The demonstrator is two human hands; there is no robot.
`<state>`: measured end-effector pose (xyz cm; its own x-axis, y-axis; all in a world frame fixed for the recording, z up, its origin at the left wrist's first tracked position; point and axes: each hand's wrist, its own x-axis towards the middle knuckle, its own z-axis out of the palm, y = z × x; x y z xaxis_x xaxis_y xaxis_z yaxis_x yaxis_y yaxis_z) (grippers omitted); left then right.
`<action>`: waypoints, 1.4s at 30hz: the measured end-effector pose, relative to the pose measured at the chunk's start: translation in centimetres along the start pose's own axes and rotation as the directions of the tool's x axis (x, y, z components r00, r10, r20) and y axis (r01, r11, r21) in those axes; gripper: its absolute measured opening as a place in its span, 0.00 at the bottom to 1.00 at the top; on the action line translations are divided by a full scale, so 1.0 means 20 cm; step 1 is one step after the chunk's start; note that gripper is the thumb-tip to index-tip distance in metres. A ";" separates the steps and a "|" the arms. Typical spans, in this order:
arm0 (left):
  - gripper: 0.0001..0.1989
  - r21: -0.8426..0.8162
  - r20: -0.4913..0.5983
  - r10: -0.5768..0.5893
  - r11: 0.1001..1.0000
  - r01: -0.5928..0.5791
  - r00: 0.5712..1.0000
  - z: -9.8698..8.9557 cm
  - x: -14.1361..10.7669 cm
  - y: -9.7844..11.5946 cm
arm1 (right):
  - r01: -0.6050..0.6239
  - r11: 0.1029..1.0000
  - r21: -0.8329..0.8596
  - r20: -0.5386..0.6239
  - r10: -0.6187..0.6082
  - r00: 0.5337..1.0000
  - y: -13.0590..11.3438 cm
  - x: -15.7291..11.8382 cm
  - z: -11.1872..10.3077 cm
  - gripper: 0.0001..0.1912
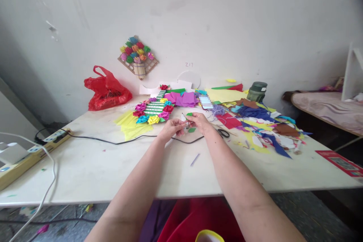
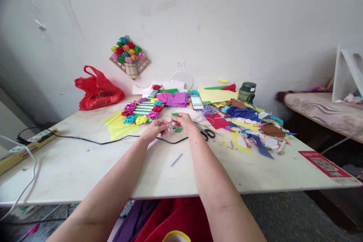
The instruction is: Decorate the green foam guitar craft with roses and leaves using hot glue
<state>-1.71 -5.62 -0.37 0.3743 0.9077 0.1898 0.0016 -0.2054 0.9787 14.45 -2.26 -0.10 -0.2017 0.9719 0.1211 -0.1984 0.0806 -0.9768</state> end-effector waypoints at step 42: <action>0.16 0.060 0.038 -0.006 0.998 0.003 0.999 0.02 -0.01 0.04 | 0.142 0.988 -0.058 -0.033 -0.144 0.989 0.02 0.00 0.04 0.16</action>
<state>-1.49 -6.07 0.33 0.4097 0.8941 0.1810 0.0583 -0.2237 0.9729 13.67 -2.46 -0.32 -0.1392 0.9570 0.2544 -0.1692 0.2301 -0.9583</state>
